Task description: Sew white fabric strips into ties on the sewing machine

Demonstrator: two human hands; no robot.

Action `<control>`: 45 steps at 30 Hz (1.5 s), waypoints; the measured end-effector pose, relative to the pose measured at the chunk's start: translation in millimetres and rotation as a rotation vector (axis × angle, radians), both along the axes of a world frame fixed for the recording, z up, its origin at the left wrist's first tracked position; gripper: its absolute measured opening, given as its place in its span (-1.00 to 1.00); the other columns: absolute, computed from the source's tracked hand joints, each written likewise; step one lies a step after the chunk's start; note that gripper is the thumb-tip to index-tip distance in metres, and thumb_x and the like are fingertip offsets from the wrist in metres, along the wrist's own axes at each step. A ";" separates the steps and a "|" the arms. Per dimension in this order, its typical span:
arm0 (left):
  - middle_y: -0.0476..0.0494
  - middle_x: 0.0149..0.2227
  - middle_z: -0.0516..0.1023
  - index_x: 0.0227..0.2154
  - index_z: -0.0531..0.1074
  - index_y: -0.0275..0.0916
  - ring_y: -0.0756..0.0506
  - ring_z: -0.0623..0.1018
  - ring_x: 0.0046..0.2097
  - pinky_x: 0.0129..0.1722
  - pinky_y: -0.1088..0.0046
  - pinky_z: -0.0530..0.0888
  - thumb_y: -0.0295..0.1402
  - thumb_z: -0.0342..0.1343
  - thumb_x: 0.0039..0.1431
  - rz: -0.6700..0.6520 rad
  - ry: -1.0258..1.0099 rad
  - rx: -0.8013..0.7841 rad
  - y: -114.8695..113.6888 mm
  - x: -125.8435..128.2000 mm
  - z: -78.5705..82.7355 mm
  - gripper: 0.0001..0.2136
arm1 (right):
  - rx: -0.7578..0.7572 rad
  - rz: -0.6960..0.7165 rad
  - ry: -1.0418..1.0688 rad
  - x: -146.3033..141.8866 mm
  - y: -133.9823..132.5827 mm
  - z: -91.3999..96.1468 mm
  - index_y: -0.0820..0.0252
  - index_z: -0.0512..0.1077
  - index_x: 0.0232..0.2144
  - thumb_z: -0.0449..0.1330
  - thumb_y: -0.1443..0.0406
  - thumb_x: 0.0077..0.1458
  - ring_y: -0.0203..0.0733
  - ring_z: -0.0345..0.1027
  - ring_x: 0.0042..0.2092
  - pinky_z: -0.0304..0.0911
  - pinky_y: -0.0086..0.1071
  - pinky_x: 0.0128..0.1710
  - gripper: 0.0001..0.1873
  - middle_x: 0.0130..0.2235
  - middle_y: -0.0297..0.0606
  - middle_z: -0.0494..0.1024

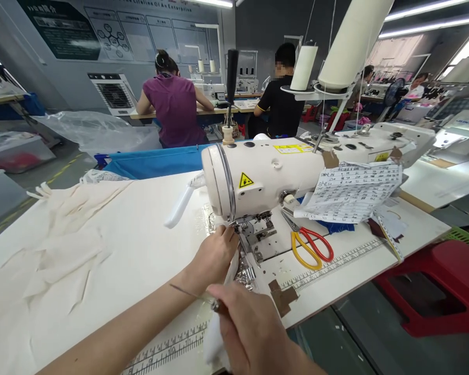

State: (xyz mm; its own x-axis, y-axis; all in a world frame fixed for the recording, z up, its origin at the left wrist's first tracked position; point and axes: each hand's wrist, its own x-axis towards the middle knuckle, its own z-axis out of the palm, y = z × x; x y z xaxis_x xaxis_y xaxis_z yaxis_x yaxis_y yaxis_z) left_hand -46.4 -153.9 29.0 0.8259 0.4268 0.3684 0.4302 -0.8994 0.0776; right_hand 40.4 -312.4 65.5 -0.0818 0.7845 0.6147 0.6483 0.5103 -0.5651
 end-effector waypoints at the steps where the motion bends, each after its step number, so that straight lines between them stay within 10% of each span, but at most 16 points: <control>1: -0.26 -0.31 0.45 -0.41 0.41 -0.28 -0.15 0.37 -0.30 -0.44 0.35 0.48 -0.58 -0.20 0.29 0.016 -0.025 -0.009 -0.1 0.5 0.1 -0.71 | -0.014 -0.009 -0.004 0.2 -2.1 -2.6 0.24 0.27 0.07 -0.08 0.44 0.23 -0.12 0.54 -0.28 0.41 -0.38 -0.33 -0.63 -0.23 -0.15 0.60; 11: -0.12 -0.28 0.56 -0.37 0.48 -0.22 -0.07 0.56 -0.23 -0.25 0.43 0.53 -0.35 -0.07 0.33 0.003 -0.328 -0.281 20.3 -10.7 -3.2 -0.75 | -0.183 -0.492 -0.275 41.2 -2.5 -39.8 0.33 0.29 0.08 -0.11 0.38 0.36 -0.05 0.57 -0.38 0.33 -0.33 -0.52 -0.68 -0.25 -0.11 0.64; 21: -0.09 -0.28 0.56 -0.37 0.56 -0.15 -0.10 0.56 -0.22 -0.24 0.42 0.46 -0.24 0.02 0.26 0.039 -0.392 -0.538 25.3 -13.4 -4.4 -0.77 | -0.260 -0.479 -0.302 33.2 15.8 -39.8 0.29 0.35 0.03 0.03 0.46 0.25 -0.09 0.55 -0.32 0.31 -0.32 -0.47 -0.69 -0.21 -0.17 0.61; 45: -0.10 -0.26 0.58 -0.36 0.54 -0.15 -0.11 0.55 -0.22 -0.24 0.40 0.46 -0.20 0.01 0.26 0.023 -0.368 -0.512 26.3 -13.3 -6.0 -0.76 | -0.289 -0.491 -0.358 32.5 19.6 -41.3 0.29 0.35 0.09 0.11 0.46 0.24 -0.12 0.54 -0.33 0.24 -0.34 -0.51 -0.63 -0.20 -0.18 0.61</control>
